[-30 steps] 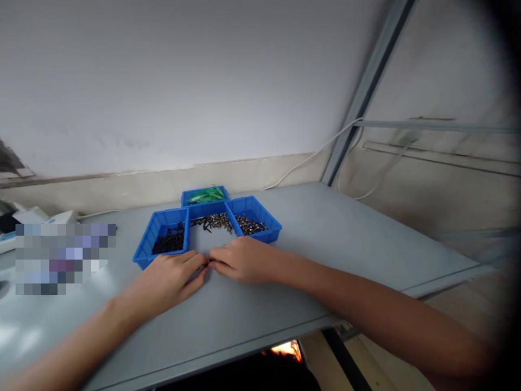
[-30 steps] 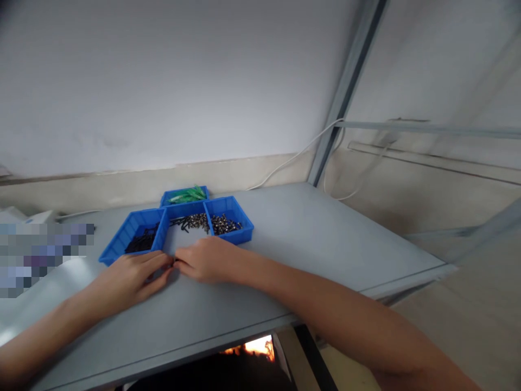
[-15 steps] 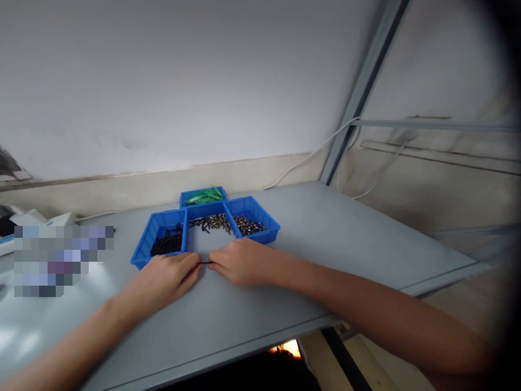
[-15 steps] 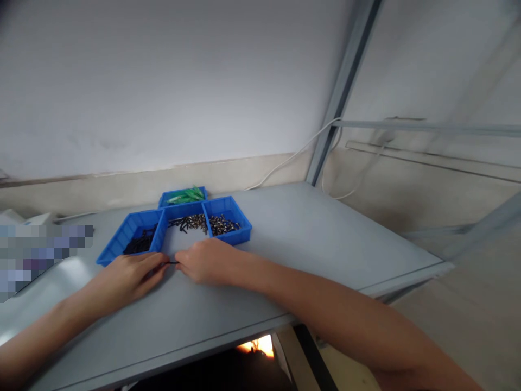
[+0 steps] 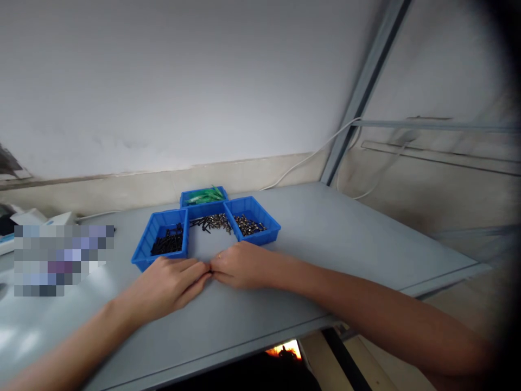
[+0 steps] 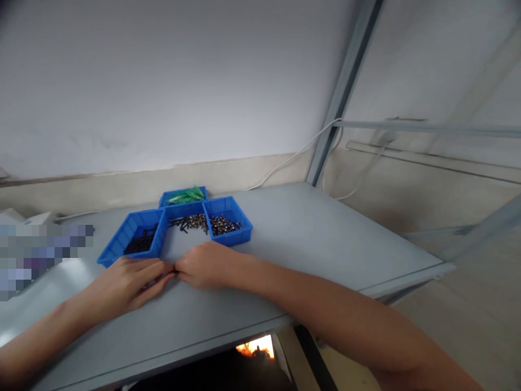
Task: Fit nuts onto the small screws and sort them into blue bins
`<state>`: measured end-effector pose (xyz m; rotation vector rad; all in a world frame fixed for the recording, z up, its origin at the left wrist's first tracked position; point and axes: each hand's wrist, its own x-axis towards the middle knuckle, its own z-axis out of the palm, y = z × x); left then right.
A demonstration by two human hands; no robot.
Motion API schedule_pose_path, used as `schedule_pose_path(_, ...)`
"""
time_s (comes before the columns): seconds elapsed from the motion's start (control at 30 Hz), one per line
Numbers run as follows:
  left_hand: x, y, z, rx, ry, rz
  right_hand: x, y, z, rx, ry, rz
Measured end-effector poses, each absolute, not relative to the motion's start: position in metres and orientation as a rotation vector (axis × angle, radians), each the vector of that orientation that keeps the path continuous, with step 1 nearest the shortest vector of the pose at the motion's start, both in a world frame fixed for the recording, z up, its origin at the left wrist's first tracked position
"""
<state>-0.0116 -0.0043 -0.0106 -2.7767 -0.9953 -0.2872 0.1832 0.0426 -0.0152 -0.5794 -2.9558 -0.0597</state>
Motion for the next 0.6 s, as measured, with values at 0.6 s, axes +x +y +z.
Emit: schedule_pose_path(0.6, -0.01, 0.0, -0.013, -2.72, -1.358, 0.023, 0.187, 0.039, -0.005, -0.638, -2.824, -0.009)
